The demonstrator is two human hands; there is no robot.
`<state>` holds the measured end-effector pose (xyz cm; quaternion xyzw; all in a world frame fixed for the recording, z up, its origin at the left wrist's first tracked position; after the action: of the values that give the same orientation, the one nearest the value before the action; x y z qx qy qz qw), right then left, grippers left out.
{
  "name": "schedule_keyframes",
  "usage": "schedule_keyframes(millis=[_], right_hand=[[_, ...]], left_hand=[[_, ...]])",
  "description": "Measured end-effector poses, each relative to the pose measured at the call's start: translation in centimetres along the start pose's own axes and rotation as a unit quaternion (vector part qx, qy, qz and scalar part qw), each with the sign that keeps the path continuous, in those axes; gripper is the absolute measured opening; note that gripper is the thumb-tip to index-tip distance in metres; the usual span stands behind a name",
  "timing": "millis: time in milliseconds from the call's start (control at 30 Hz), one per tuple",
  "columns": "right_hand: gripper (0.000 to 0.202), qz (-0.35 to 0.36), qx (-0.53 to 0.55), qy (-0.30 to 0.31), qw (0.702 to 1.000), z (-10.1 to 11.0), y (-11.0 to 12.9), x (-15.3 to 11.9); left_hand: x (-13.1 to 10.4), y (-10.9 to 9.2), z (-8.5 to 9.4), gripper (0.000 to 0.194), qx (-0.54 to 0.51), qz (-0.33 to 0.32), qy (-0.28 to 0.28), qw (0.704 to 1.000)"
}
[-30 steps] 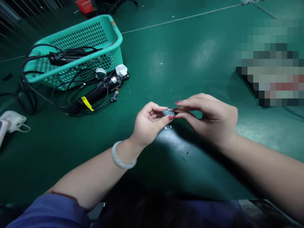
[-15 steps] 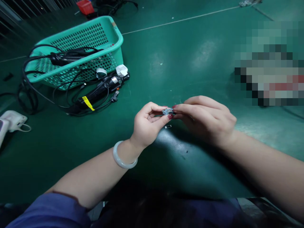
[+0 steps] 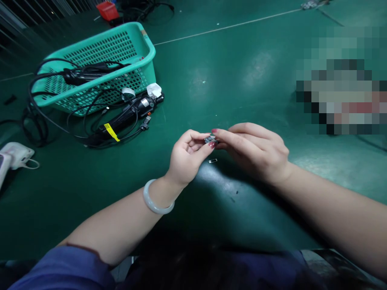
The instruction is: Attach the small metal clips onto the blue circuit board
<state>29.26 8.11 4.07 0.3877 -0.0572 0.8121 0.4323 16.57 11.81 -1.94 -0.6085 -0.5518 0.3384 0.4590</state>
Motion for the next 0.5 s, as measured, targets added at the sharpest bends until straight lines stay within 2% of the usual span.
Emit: schedule_keyframes(millis=[133, 233, 300, 400, 500], right_hand=[[0.039, -0.053, 0.013, 0.006, 0.999, 0.1, -0.7, 0.4], [0.023, -0.116, 0.023, 0.023, 0.993, 0.3, -1.5, 0.8], [0.011, -0.138, 0.052, 0.104, 0.984, -1.0, -1.7, 0.8], [0.007, -0.135, 0.108, 0.257, 0.951, -3.9, -1.2, -0.2], [0.008, -0.131, 0.105, 0.312, 0.935, -5.5, -0.9, -0.9]], left_hand=[[0.2, 0.8, 0.3, 0.025, -0.028, 0.047, -0.023, 0.998], [0.3, 1.2, 0.9, 0.021, -0.034, 0.076, -0.057, 0.995], [0.4, 1.2, 1.2, 0.017, -0.041, 0.080, -0.078, 0.993], [0.5, 1.2, 1.5, 0.012, -0.049, 0.080, -0.100, 0.991], [0.5, 1.3, 1.6, 0.011, -0.045, 0.082, -0.110, 0.990]])
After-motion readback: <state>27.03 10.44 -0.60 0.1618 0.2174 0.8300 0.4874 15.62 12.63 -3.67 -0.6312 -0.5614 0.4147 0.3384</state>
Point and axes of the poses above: each hand's wrist, its own x-axis towards the middle knuckle, its own z-axis out of the back of the hand, y = z × x, the point moved 8 cm from there along x, towards the middle knuckle, and after that the axes turned 6 degrees about -z, right-handed, at the moved point
